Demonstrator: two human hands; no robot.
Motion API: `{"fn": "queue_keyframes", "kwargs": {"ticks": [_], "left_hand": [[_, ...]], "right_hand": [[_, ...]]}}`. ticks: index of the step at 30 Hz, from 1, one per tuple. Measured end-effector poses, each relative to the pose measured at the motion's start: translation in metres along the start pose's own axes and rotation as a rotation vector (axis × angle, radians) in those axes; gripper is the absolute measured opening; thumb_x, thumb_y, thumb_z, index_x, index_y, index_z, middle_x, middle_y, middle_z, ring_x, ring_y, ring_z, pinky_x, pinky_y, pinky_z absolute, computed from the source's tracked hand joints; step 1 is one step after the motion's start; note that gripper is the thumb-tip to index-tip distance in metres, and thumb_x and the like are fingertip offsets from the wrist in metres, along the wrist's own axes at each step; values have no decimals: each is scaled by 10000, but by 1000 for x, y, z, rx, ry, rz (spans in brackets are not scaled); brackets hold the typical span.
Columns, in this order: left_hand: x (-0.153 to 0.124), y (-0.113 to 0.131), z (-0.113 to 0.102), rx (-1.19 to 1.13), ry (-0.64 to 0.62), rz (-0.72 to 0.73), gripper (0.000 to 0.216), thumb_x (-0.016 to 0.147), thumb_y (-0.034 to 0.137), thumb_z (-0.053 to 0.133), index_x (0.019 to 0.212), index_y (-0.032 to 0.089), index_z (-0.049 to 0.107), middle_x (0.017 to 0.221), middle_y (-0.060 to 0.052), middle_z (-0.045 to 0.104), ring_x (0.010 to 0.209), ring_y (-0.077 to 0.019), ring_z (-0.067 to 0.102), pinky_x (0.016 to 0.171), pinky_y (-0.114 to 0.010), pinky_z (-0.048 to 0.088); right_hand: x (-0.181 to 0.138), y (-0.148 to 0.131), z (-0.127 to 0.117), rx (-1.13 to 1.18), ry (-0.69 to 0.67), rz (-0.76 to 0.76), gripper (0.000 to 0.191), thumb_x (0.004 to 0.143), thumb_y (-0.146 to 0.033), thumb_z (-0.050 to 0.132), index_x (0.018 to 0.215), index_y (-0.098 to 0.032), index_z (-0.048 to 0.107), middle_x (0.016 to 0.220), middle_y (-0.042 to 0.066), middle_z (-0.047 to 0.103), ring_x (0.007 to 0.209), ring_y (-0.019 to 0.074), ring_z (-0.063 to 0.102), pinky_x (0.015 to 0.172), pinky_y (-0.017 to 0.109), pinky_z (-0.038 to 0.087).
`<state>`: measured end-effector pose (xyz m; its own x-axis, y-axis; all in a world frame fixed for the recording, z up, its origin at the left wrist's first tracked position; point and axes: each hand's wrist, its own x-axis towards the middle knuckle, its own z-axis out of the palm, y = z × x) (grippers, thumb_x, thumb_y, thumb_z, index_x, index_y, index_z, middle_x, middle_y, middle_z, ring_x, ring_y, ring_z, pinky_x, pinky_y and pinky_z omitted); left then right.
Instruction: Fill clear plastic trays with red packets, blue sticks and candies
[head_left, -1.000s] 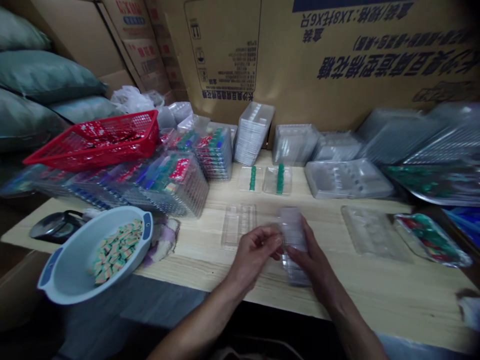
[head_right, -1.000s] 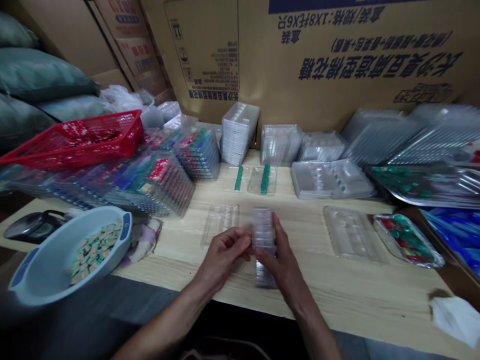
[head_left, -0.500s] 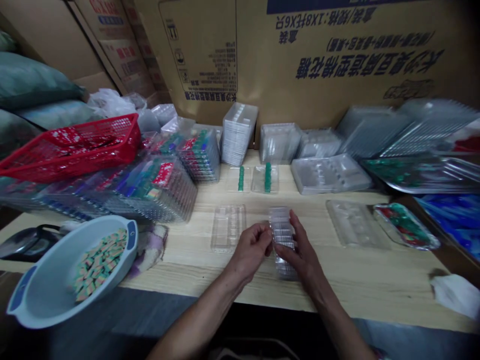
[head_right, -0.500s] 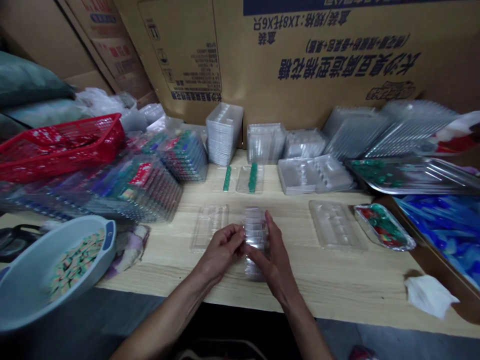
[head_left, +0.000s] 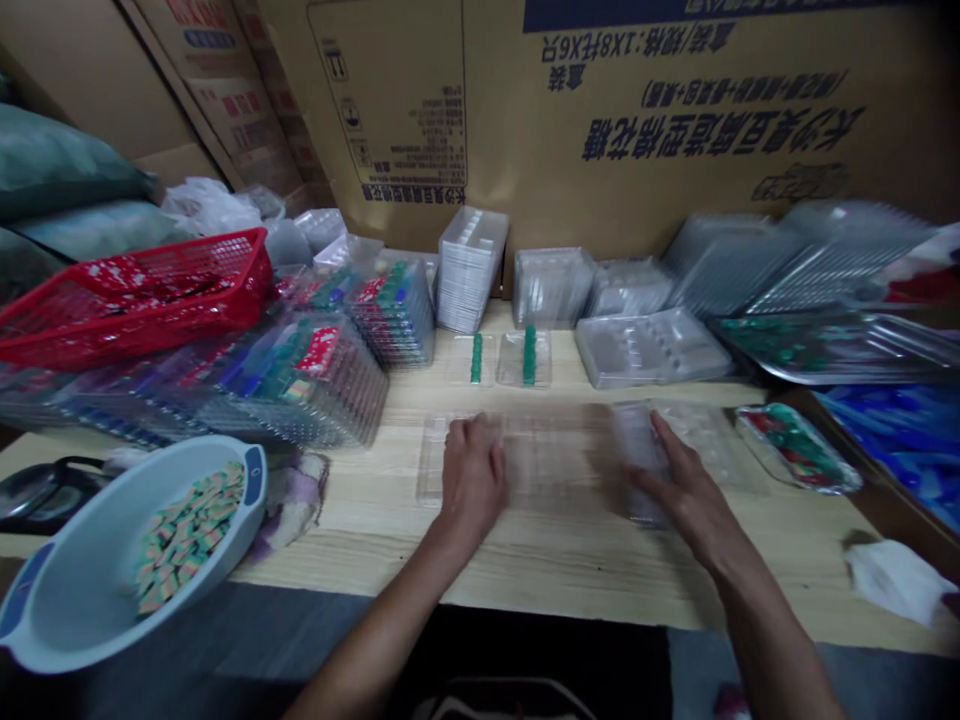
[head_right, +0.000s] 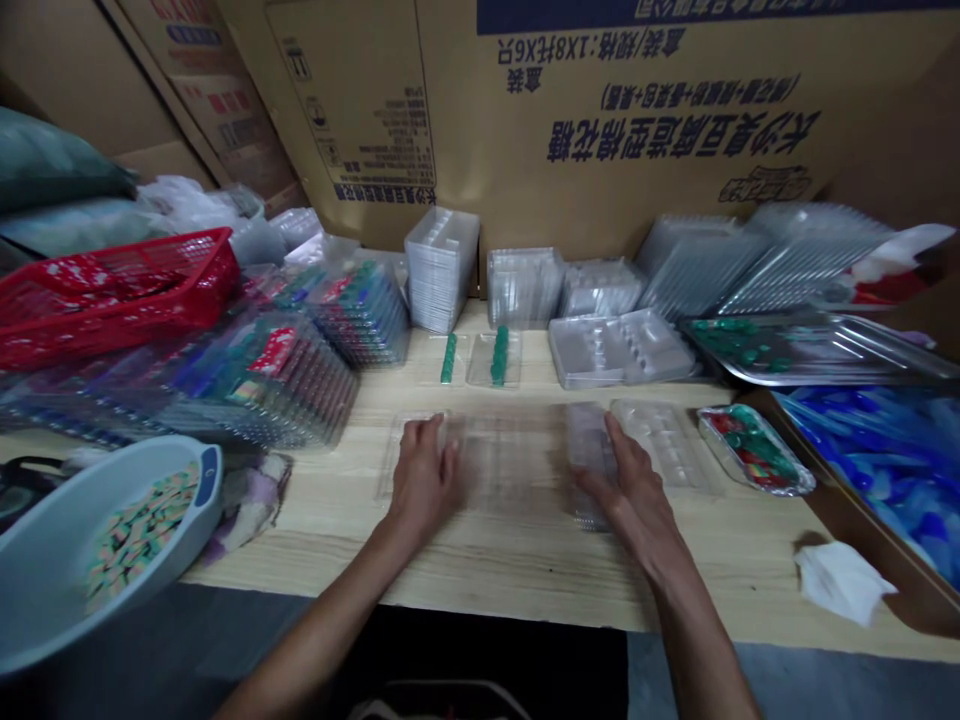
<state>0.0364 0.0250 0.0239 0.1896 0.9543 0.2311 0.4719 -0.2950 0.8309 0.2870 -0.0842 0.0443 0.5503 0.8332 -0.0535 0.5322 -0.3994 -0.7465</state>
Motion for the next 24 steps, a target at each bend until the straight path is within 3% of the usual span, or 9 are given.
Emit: {"fn": "queue_keyframes", "kwargs": {"ticks": [2, 5, 9, 11, 13, 15, 18, 21, 24], "left_hand": [[-10, 0, 4, 186, -183, 146, 499, 864, 332, 666, 1345, 212, 610, 1494, -206, 452, 1416, -433, 355, 1148, -626, 239], [-22, -5, 14, 331, -393, 192, 551, 877, 489, 661, 1351, 213, 620, 1624, -193, 315, 1515, -489, 140, 1177, -709, 48], [-28, -1, 21, 326, -321, 149, 502, 923, 437, 610, 1349, 172, 615, 1633, -194, 304, 1530, -458, 134, 1194, -690, 42], [-29, 11, 21, 142, -238, 146, 414, 918, 370, 622, 1290, 192, 652, 1584, -172, 404, 1507, -421, 232, 1200, -658, 118], [-29, 28, 24, -226, -236, 69, 331, 916, 377, 627, 1195, 210, 692, 1384, -146, 605, 1339, -345, 489, 1136, -555, 335], [-28, 43, 30, -681, -301, -142, 334, 862, 453, 700, 1067, 190, 723, 1055, -98, 713, 979, -237, 652, 913, -396, 501], [-24, 54, 43, -1187, -379, -511, 449, 624, 472, 905, 868, 141, 725, 767, -24, 660, 664, -122, 585, 672, -264, 466], [-21, 55, 51, -1373, -419, -647, 480, 491, 402, 980, 763, 120, 703, 702, -2, 627, 627, -96, 560, 646, -241, 447], [-21, 58, 49, -1298, -412, -586, 450, 559, 430, 948, 759, 116, 694, 677, 6, 616, 619, -85, 540, 641, -226, 432]], "right_hand": [[7, -3, -3, -143, -3, 2, 948, 787, -628, 622, 1603, -273, 296, 1609, 133, 318, 1453, 438, 305, 1166, 618, 262], [14, -6, -2, -324, 23, 50, 946, 789, -673, 608, 1598, -283, 311, 1602, 184, 294, 1411, 538, 307, 1073, 714, 308], [8, -11, 7, -347, 33, -7, 928, 819, -669, 569, 1606, -269, 285, 1607, 199, 267, 1419, 537, 288, 1062, 727, 307], [-2, -16, 14, -245, 17, -82, 912, 834, -641, 561, 1608, -252, 275, 1610, 177, 282, 1456, 465, 272, 1128, 675, 274], [-14, -22, 20, -94, -17, -144, 914, 832, -641, 584, 1603, -254, 282, 1612, 138, 303, 1471, 395, 283, 1182, 602, 248], [-24, -28, 25, 88, -76, -166, 910, 830, -639, 621, 1599, -290, 281, 1620, 88, 312, 1470, 344, 307, 1207, 551, 243], [-34, -32, 31, 333, -144, -155, 917, 824, -611, 683, 1595, -333, 272, 1631, 34, 305, 1482, 312, 297, 1224, 522, 232], [-35, -31, 36, 507, -185, -138, 900, 829, -575, 701, 1589, -320, 292, 1606, 31, 360, 1464, 314, 339, 1220, 509, 259], [-35, -29, 40, 548, -166, -148, 900, 823, -561, 703, 1586, -290, 309, 1596, 47, 378, 1440, 319, 375, 1204, 508, 292]]}}
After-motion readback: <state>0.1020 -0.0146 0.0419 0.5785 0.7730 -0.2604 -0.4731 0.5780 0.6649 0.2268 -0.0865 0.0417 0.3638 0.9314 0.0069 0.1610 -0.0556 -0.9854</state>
